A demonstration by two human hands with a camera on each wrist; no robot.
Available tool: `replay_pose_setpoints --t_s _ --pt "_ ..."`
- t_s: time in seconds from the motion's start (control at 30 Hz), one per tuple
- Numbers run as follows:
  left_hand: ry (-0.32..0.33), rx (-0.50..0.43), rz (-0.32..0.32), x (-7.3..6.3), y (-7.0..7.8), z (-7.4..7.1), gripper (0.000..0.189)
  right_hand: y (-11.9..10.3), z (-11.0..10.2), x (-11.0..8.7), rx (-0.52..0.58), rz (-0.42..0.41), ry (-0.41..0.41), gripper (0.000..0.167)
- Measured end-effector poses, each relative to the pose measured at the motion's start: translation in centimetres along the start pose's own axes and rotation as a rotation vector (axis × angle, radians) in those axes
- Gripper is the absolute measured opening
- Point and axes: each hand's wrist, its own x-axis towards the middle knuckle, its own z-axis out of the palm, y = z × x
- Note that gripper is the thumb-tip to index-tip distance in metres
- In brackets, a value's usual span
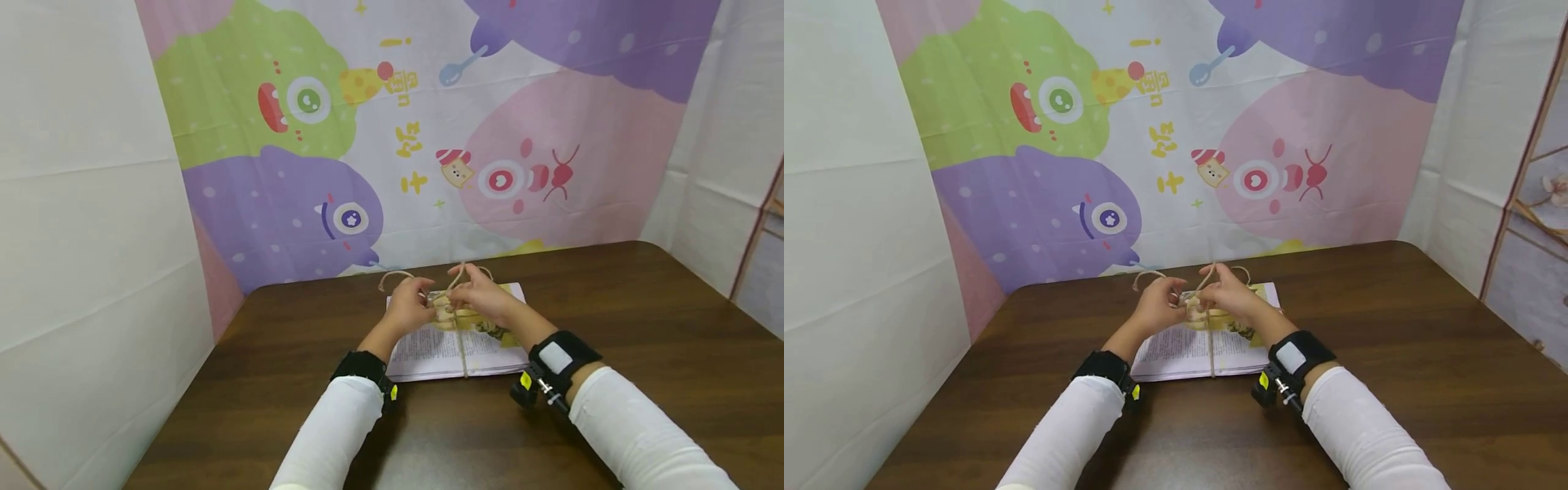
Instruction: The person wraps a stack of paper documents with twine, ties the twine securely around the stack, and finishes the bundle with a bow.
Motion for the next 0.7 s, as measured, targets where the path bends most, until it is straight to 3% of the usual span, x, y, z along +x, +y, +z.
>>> replay_pose_setpoints --t_s 0.23,0.4,0.6,0.7 --pt "0.002 0.065 0.018 0.6 0.6 -0.5 0.042 -0.6 -1.3 -0.4 -0.037 -0.029 0.057 0.042" --pt "-0.031 0.037 -0.013 0.4 0.4 -0.5 0.026 -0.3 -1.9 -0.5 -0.076 -0.016 0.077 0.033" --pt "-0.049 -0.008 -0.058 0.1 -0.1 -0.3 0.007 0.6 -2.0 -0.5 -0.226 0.007 0.105 0.021" --pt "-0.069 0.030 -0.078 0.3 -0.3 -0.2 0.006 1.1 -2.3 -0.5 -0.330 0.002 0.111 0.023"
